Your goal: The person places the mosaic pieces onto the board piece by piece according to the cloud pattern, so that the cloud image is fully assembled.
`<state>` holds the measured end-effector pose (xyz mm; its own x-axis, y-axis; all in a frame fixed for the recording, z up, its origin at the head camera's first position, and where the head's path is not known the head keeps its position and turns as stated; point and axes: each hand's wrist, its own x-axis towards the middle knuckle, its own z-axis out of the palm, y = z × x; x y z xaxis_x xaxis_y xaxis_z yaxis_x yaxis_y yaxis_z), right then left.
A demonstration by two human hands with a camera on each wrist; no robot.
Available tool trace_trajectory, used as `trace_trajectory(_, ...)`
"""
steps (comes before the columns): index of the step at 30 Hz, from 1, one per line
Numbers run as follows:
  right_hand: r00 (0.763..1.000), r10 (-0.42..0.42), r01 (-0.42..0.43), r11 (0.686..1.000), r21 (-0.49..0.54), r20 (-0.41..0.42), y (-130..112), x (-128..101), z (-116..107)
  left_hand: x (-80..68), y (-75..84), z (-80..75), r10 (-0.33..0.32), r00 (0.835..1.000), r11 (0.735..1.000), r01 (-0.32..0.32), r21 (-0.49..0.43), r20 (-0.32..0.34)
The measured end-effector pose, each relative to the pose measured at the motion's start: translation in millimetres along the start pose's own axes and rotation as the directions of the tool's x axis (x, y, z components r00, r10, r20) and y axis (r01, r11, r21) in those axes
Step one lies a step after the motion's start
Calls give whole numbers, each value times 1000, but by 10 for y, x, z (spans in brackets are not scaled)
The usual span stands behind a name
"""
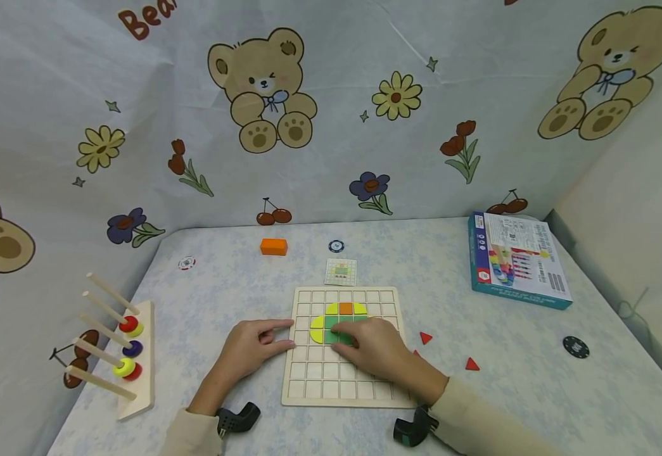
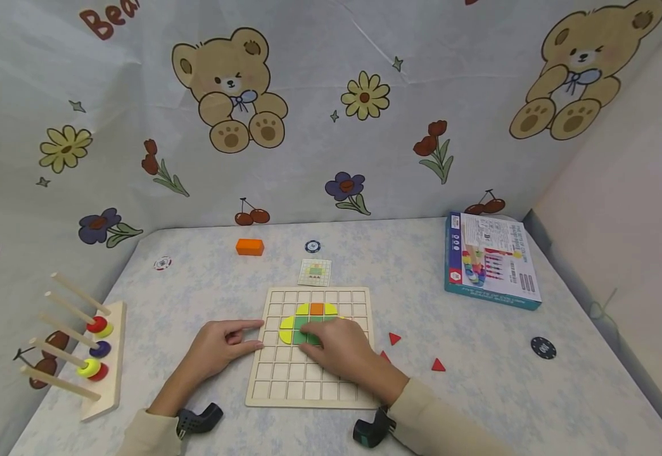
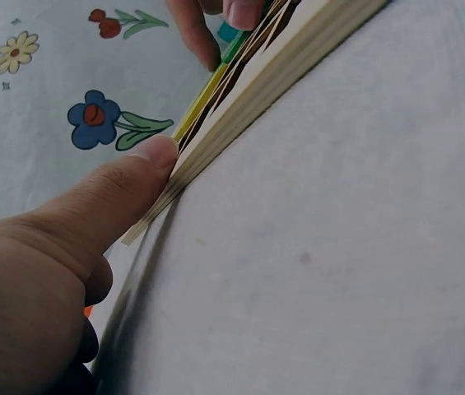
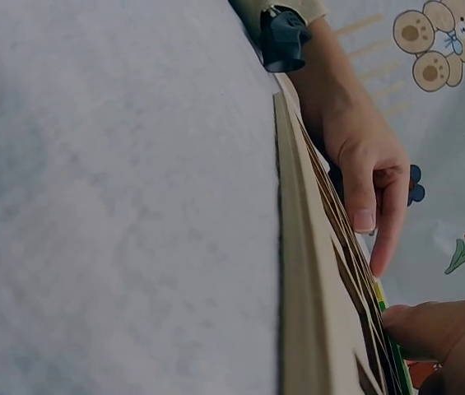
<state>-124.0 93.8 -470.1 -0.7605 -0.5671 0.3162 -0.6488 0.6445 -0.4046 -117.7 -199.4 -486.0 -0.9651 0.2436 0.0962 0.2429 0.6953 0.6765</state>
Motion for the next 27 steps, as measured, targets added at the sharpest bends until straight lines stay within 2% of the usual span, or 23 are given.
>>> trace_trajectory(5, 998, 5, -8, 999, 53, 60, 2, -29, -97, -10, 1, -4, 1, 1000, 1000, -1, -15, -3)
trace_trajectory(9, 992, 50, -59, 995, 81, 113, 73, -133, -287, -1, 1, 0, 9, 1000, 1000, -9, -11, 2)
trace_trajectory(19, 956, 238, -254, 964, 76, 173, 493, -685, -815, 0, 12, -26, 12, 1000, 1000, -12, -10, 4)
trace_trajectory(24, 932, 248, -284, 953, 106, 263, 602, -893, -918, 3, 5, -20, 22, 1000, 1000, -22, -1, -1)
trace_trajectory(27, 928, 249, -288, 951, 112, 276, 621, -941, -907, 1, 7, -17, 25, 1000, 1000, -25, 5, -2)
